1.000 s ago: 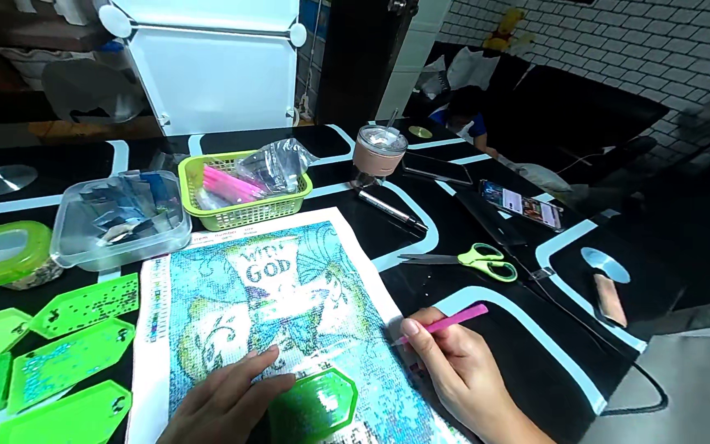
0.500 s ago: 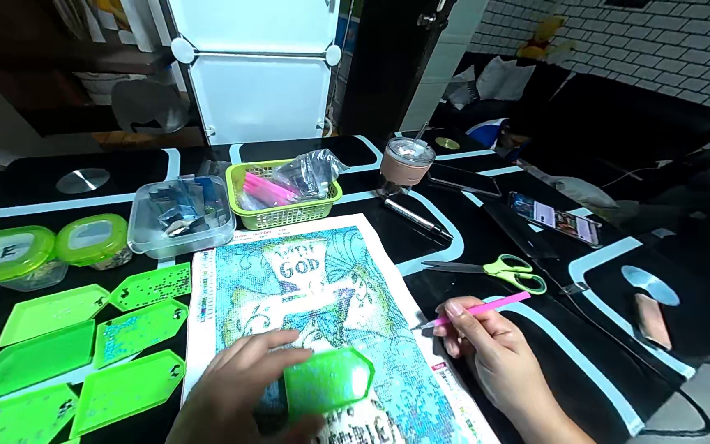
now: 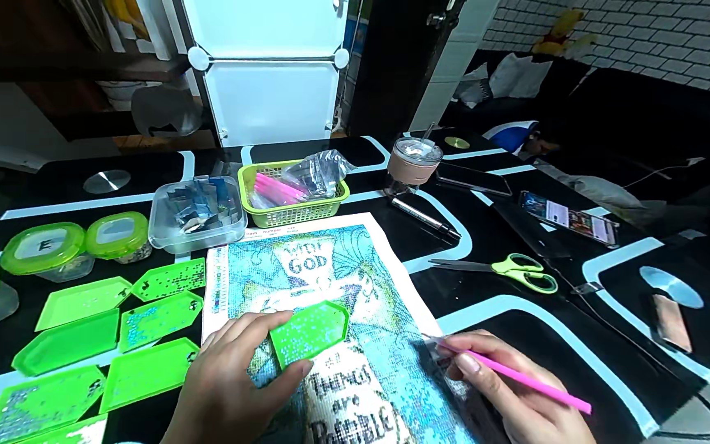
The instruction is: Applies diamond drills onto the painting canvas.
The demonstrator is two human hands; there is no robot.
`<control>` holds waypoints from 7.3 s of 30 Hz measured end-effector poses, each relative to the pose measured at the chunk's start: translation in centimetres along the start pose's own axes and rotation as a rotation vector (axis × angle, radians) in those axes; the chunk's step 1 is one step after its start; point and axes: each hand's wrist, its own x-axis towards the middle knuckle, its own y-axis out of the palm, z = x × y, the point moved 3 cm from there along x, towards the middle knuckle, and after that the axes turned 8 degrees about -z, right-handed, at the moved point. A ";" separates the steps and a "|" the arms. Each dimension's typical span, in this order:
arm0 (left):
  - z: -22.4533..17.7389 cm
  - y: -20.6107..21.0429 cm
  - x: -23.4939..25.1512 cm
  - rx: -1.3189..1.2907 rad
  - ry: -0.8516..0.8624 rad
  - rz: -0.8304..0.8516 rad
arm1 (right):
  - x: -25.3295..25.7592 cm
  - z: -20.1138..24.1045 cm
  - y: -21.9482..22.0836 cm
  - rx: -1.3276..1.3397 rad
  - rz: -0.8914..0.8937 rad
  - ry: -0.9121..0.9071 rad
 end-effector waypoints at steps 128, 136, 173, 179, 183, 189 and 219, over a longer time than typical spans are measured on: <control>-6.9 3.1 -3.7 -0.002 0.221 0.414 | 1.8 -1.3 2.2 -0.014 -0.084 0.059; -7.0 3.1 -3.7 0.005 0.212 0.407 | 1.7 -1.8 2.6 -0.106 -0.083 -0.036; -6.8 3.2 -3.8 0.003 0.217 0.397 | -1.9 0.3 3.6 0.005 0.149 -0.118; -6.7 3.2 -3.8 0.004 0.218 0.389 | -2.2 0.5 3.6 -0.041 0.179 -0.169; -6.7 3.2 -3.8 0.006 0.223 0.384 | -2.3 0.7 3.6 -0.042 0.208 -0.195; -6.8 3.2 -3.8 0.007 0.222 0.378 | -2.3 0.6 3.7 -0.064 0.208 -0.210; -6.9 3.1 -3.7 -0.008 0.200 0.425 | 1.4 -1.6 2.3 -0.068 -0.121 0.038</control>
